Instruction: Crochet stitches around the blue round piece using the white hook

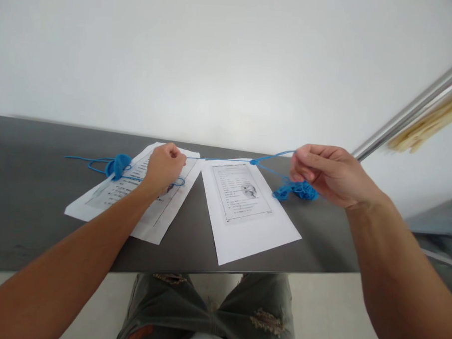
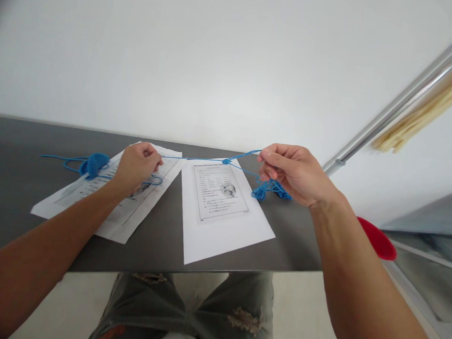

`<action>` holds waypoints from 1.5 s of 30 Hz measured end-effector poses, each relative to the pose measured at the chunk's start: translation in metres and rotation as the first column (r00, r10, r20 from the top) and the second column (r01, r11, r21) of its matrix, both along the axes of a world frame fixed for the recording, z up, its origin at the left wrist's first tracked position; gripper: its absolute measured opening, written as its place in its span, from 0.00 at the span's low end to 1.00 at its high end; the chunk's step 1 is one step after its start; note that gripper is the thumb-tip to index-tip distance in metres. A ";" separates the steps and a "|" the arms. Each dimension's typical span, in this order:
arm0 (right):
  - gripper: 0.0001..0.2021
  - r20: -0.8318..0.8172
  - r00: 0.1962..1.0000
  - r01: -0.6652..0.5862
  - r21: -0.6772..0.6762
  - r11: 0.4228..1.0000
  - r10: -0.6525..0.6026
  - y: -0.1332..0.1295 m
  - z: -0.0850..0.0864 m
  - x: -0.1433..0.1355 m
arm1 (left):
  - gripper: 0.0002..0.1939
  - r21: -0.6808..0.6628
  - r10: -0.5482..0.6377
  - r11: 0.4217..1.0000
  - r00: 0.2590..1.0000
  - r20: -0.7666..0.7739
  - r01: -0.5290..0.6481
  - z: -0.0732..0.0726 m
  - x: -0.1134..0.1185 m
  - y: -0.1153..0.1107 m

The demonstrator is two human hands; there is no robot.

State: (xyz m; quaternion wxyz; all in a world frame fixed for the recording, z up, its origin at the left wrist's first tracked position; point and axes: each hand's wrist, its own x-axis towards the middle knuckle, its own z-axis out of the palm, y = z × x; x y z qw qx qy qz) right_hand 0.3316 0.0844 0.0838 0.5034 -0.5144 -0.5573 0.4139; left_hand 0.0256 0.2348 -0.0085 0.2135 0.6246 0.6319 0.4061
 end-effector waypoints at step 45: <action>0.20 0.101 0.994 0.021 0.056 0.998 -0.027 -0.002 -0.018 0.000 | 0.13 0.011 -0.893 0.357 0.338 0.297 0.934 -0.017 0.095 -0.046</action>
